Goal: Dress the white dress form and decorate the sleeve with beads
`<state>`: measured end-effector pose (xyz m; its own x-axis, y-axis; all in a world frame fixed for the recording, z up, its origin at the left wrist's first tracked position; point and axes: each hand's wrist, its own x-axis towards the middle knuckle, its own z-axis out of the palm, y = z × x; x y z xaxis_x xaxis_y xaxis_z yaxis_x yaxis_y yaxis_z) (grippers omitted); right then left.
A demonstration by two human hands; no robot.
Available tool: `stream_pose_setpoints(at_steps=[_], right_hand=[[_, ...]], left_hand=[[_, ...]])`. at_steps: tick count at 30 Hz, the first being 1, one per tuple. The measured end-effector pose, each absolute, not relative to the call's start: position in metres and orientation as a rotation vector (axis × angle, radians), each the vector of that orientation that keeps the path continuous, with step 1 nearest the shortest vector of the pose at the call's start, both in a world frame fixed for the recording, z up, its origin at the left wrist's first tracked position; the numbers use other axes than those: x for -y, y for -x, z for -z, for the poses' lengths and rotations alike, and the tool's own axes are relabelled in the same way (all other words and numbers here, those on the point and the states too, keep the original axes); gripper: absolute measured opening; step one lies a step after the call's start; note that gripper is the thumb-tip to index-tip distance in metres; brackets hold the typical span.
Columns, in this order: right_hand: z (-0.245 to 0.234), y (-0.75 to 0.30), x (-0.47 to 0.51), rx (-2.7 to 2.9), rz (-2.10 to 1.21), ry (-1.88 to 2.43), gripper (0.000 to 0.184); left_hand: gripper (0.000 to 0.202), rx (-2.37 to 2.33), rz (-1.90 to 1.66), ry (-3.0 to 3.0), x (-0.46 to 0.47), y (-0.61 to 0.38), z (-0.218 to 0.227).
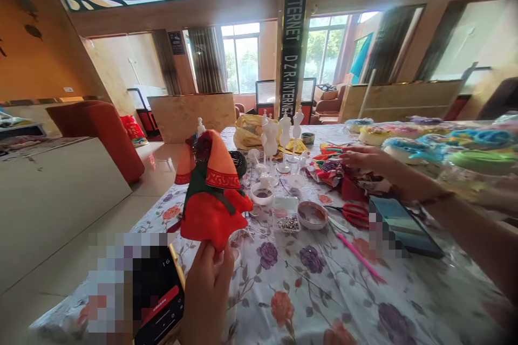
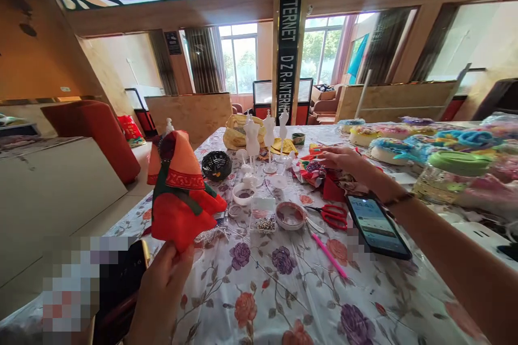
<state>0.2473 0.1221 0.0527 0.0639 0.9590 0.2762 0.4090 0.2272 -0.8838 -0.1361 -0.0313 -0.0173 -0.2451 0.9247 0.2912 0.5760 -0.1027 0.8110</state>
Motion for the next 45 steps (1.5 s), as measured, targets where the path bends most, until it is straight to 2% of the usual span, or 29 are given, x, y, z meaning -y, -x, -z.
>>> stream_pose_setpoints(at_steps=[3,7,11,17,23,31,38,45], right_hand=[[-0.040,-0.287,-0.085,1.460,-0.660,1.461,0.027],[0.002,-0.329,-0.024,1.361,-0.379,1.566,0.036],[0.056,-0.343,0.022,1.319,-0.015,1.687,0.030],[0.105,-0.345,0.035,1.624,0.200,1.554,0.023],[0.112,-0.341,0.021,1.790,0.278,1.474,0.030],[0.113,-0.341,0.019,1.786,0.328,1.480,0.031],[0.116,-0.343,0.019,1.793,0.359,1.447,0.032],[0.114,-0.343,0.023,1.733,0.455,1.343,0.032]], left_hand=[[0.036,-1.731,-1.337,-1.715,0.038,0.120,0.024],[0.035,-1.665,-1.389,-1.868,0.046,0.089,0.042],[0.032,-1.535,-1.483,-1.825,0.052,0.049,0.068],[0.028,-1.569,-1.507,-1.789,0.054,0.010,0.108],[0.032,-1.721,-1.416,-2.002,0.051,0.014,0.124],[0.058,-2.037,-1.340,-2.243,0.042,0.004,0.113],[0.036,-2.288,-0.949,-2.271,0.039,-0.005,0.114],[0.039,-2.325,-0.973,-2.304,0.033,-0.012,0.122]])
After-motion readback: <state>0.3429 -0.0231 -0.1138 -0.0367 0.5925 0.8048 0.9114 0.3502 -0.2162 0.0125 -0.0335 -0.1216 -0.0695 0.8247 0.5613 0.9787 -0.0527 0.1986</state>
